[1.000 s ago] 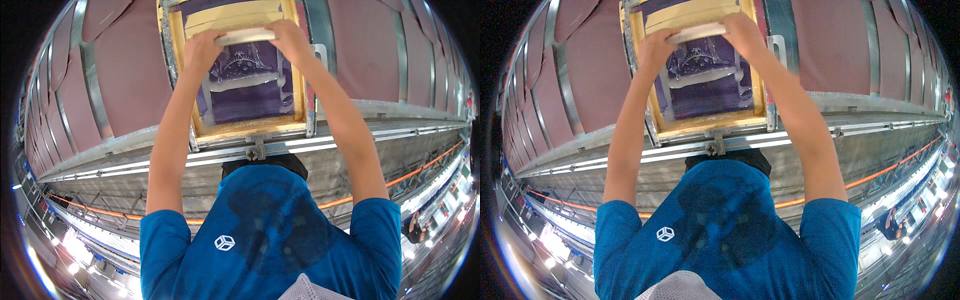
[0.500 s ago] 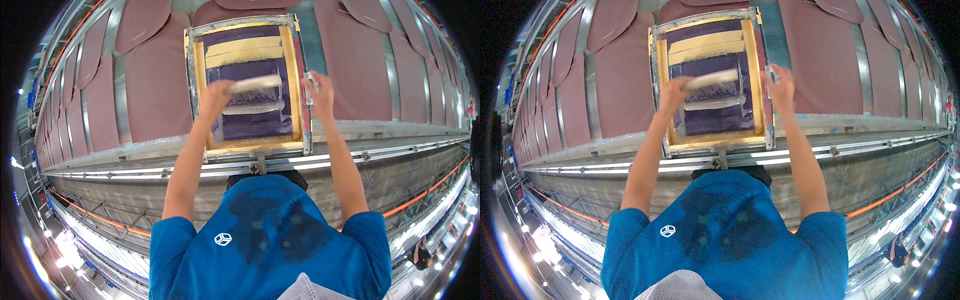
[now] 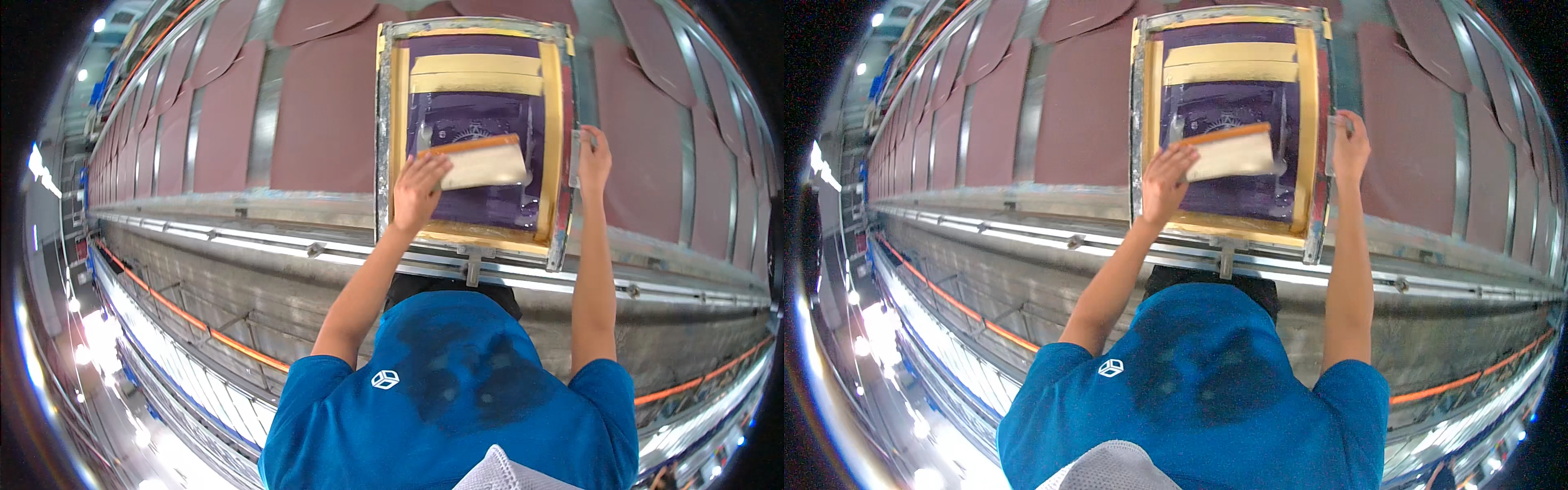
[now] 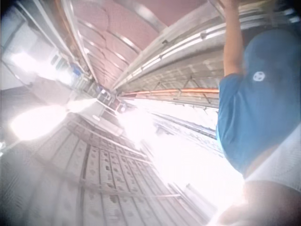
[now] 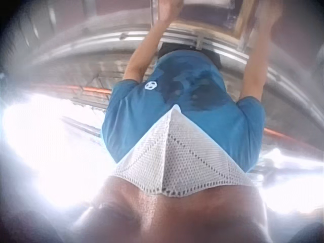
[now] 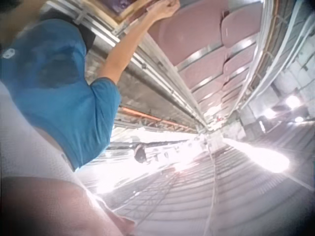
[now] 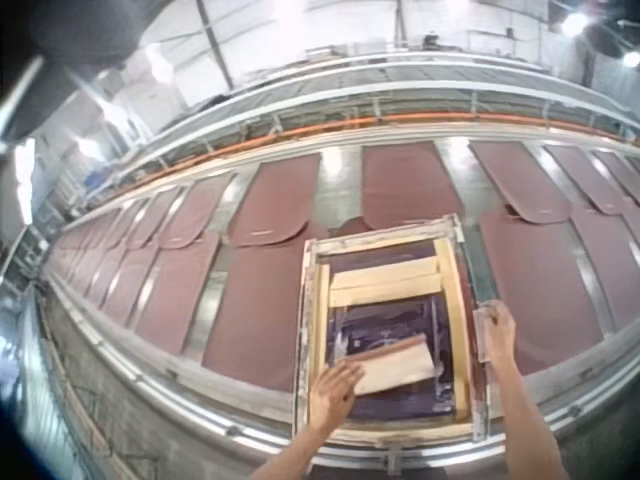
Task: The person performs screen printing on a fabric piece using a wooden frame and a squeegee. They repeatedly pull the squeegee across the screen to transfer purple ink onto the material, then lift the frame to reveal the printed design.
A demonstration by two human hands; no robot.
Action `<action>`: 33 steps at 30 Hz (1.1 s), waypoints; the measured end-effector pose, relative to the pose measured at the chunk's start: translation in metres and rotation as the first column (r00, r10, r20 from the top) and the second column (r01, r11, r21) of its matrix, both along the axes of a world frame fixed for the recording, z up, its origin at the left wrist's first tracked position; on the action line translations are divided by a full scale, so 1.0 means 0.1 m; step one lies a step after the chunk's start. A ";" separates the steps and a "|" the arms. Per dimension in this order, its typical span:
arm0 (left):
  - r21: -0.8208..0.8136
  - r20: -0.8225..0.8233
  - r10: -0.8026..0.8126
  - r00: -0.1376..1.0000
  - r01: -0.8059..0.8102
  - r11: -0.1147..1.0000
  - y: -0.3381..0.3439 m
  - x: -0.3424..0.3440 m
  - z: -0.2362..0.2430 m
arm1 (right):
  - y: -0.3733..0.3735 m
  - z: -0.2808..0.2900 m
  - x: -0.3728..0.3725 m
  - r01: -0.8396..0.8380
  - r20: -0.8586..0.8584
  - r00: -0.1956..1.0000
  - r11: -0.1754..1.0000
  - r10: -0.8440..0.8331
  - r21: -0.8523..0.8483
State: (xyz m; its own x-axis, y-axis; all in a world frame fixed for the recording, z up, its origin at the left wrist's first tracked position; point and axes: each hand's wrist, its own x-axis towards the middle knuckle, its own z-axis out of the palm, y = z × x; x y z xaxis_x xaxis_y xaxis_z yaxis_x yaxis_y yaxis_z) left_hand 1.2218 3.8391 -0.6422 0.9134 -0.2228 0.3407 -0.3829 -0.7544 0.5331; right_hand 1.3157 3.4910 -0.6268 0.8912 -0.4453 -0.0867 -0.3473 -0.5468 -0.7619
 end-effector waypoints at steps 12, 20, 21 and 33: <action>0.045 -0.076 0.056 0.996 -0.053 0.998 0.89 -0.42 0.50 | 0.98 -0.04 0.18 -0.070 0.176 0.983 0.992 0.052 0.101; 0.154 -0.102 -0.086 0.991 0.102 0.983 0.99 -0.71 0.45 | 0.86 0.09 0.27 -0.030 0.194 0.981 0.999 0.032 -0.017; 0.178 -0.087 -0.100 0.991 0.115 0.977 0.99 -0.70 0.43 | 0.83 0.12 0.29 -0.044 0.175 0.984 0.999 0.046 -0.015; 0.109 -0.135 -0.168 0.977 0.183 0.977 1.01 1.29 0.09 | 1.37 0.63 0.41 -0.716 0.003 0.602 0.541 0.799 -0.441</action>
State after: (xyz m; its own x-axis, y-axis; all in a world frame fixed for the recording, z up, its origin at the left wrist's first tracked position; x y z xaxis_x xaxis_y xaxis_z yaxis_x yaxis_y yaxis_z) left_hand 1.3505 3.9396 -0.6328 0.8897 -0.4158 0.1883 -0.4517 -0.7425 0.4947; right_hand 1.3563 3.6280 -0.5638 0.8857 0.4481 0.1214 0.4523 -0.7736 -0.4439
